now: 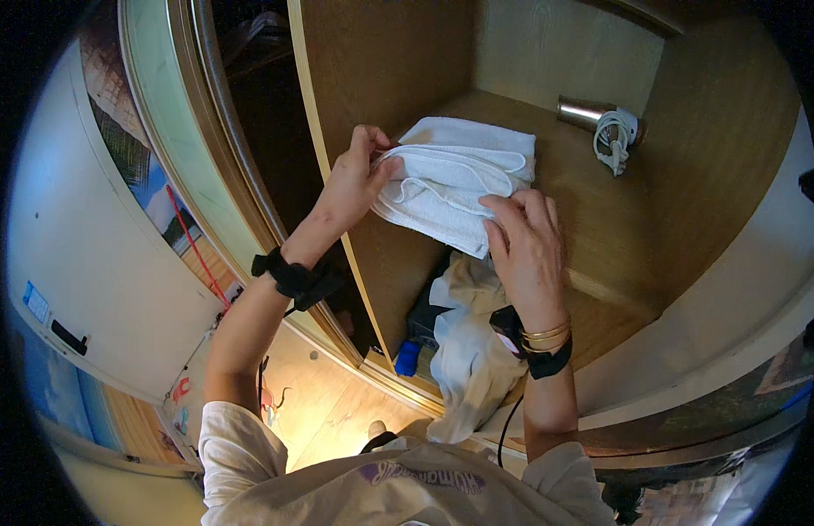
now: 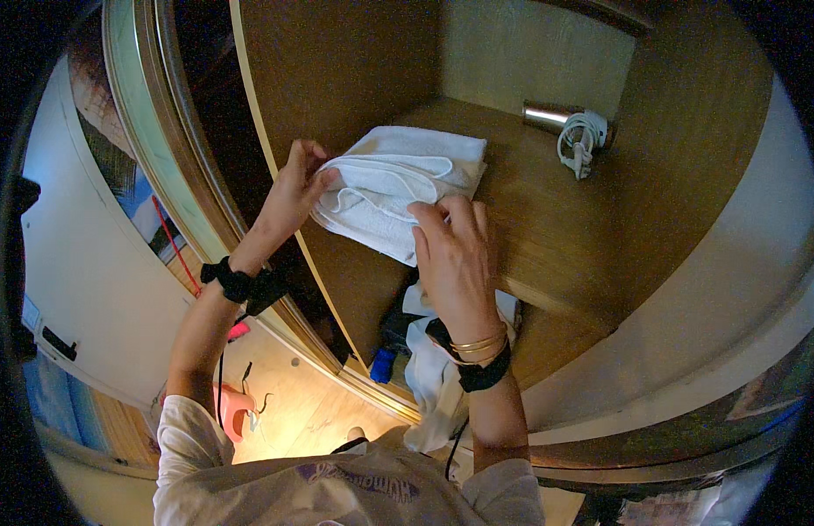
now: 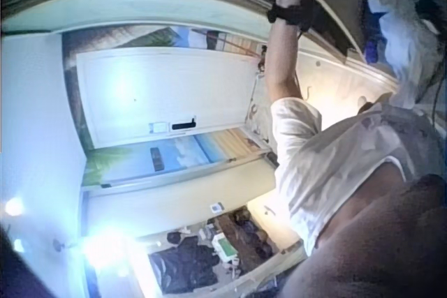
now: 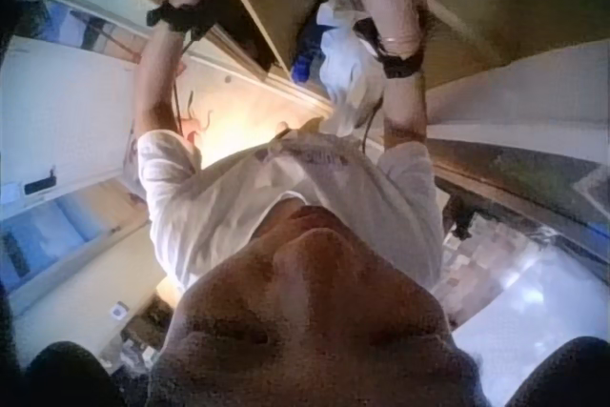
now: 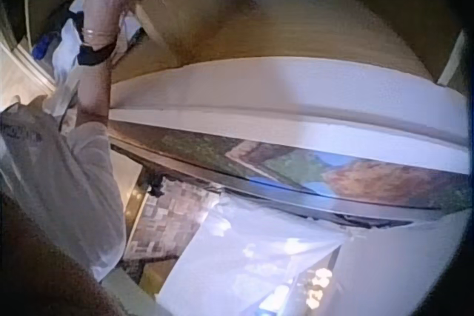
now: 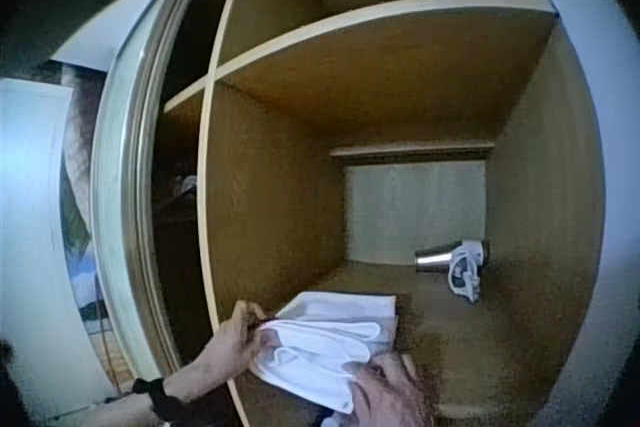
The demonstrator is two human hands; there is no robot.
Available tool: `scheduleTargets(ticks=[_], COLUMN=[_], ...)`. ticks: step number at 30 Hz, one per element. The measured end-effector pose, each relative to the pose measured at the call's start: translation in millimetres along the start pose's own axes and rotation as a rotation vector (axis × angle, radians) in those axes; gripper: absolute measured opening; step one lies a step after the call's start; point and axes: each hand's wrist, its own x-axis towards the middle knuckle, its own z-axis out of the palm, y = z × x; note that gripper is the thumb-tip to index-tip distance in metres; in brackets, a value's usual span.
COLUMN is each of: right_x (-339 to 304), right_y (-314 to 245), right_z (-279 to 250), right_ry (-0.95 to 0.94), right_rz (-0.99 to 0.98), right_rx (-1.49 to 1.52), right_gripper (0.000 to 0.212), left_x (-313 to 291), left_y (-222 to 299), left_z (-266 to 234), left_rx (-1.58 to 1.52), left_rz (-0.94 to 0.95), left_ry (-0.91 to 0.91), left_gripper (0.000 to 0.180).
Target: The person wipes a frosted glass door with a blue cloth, then moves to a wooden wardrobe to fold white towels. The person folds each towel neatly and places them on a shelf inside the wardrobe.
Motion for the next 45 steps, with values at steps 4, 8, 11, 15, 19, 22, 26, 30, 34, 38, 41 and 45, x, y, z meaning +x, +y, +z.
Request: scheduleTargets(ticks=[4, 8, 11, 15, 19, 22, 26, 30, 34, 38, 41, 45], right_x=[-2, 0, 0, 1, 0, -4, -9, -10, -14, -26, -23, -14], right_y=[3, 3, 4, 5, 5, 12, 10, 2, -4, -6, -8, -10], right_z=[3, 2, 2, 6, 4, 0, -2, 0, -6, -9, -11, -1], right_ry=[-0.04, -0.031, -0.024, 0.062, 0.144, 0.145, 0.121, 0.11, 0.052, -0.027, 0.037, -0.094], right_rz=[0.024, 0.038, 0.043, 0.036, 0.037, 0.036, 0.051, 0.039, 0.075, 0.105, 0.091, -0.023], right_rx=[-0.144, -0.221, -0.255, -0.271, -0.307, -0.366, -0.36, -0.347, -0.316, -0.241, -0.209, -0.146], right_gripper=[0.02, 0.018, 0.016, 0.012, 0.01, 0.01, 0.01, 0.01, 0.008, 0.019, 0.045, 0.069], left_x=[-10, -24, -29, -30, -28, -29, -31, -29, -31, -40, -41, -35], left_y=[-3, 10, 15, 14, 13, 18, 18, 12, 7, -10, 3, 4], left_z=[-2, -14, -13, -15, -13, -9, -8, -5, -9, -7, -12, -14], left_rx=[0.284, 0.622, 0.649, 0.673, 0.672, 0.742, 0.837, 0.671, 0.58, 0.614, 0.517, 0.601], left_rz=[0.354, 0.542, 0.518, 0.476, 0.399, 0.47, 0.543, 0.366, 0.28, 0.347, 0.286, 0.323], left_ry=[0.126, -0.017, -0.04, -0.111, -0.093, -0.097, -0.031, 0.078, 0.15, 0.21, 0.116, -0.024], left_gripper=[0.015, 0.016, 0.028, 0.034, 0.031, 0.033, 0.023, 0.013, 0.021, 0.034, 0.041, 0.045])
